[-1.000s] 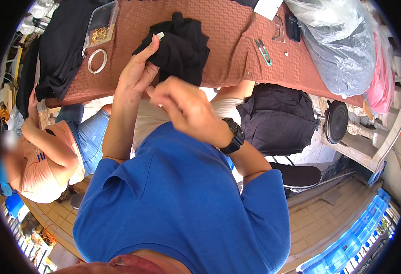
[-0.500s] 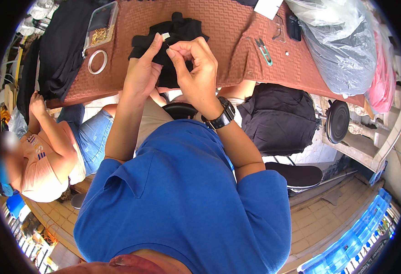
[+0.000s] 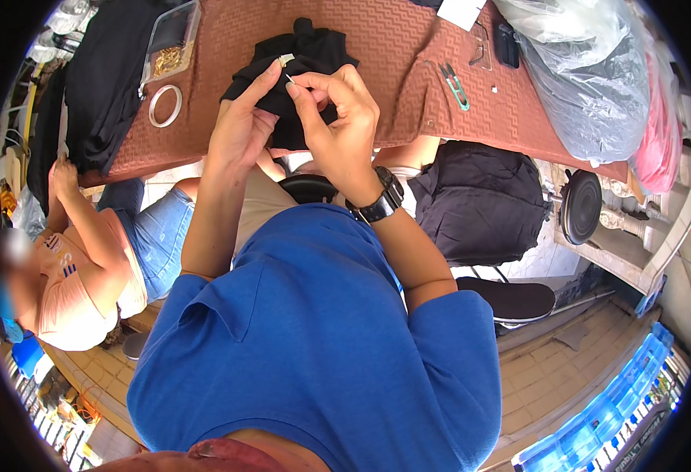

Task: The person sews labels onto black fabric garments by hand using a needle and thread, picking up labels from a stack and securing them to the neckline area.

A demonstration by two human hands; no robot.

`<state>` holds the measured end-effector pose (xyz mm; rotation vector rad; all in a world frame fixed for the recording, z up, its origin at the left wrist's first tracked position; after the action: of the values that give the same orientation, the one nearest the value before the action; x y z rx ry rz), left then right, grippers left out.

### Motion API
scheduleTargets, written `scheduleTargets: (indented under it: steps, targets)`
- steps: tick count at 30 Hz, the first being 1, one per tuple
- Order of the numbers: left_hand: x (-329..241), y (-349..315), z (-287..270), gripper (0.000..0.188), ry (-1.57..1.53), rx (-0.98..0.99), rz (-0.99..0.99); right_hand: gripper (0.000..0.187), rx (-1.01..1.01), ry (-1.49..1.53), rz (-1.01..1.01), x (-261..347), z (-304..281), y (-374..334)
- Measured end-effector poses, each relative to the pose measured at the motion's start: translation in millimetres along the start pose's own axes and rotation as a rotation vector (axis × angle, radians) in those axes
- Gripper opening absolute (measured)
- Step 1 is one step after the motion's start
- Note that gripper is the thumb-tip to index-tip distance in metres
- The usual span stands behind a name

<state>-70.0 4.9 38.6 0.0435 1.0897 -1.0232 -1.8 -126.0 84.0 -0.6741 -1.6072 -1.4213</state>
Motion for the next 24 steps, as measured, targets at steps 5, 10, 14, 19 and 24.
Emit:
scheduleTargets:
  steps: [5,10,14,19,24]
  targets:
    - [-8,-5,11,0.023,-0.038,0.055,0.103,0.013,-0.026,0.0,-0.011,-1,-1,2]
    - [-11,-9,15,0.02,-0.022,0.072,0.157,0.013,-0.025,-0.01,0.004,-1,-3,2]
    - [-13,-10,16,0.019,-0.023,0.046,0.192,0.012,-0.026,0.004,-0.008,-1,-4,4]
    - [-14,-11,16,0.017,0.004,0.031,0.204,0.012,-0.024,0.007,-0.005,2,-4,5]
    - [-17,-11,15,0.014,0.063,-0.009,0.263,0.011,-0.025,0.016,0.015,1,-4,6]
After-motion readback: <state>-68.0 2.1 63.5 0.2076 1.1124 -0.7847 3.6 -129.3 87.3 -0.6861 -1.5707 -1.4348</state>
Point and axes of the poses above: each hand's wrist, its own y-axis towards the middle knuckle, its own z-axis out of the palm, x = y × z, the point moved 7 cm from there along y, towards the middle knuckle, and after that the axes turned 9 degrees about -x, right-handed, at the moved point
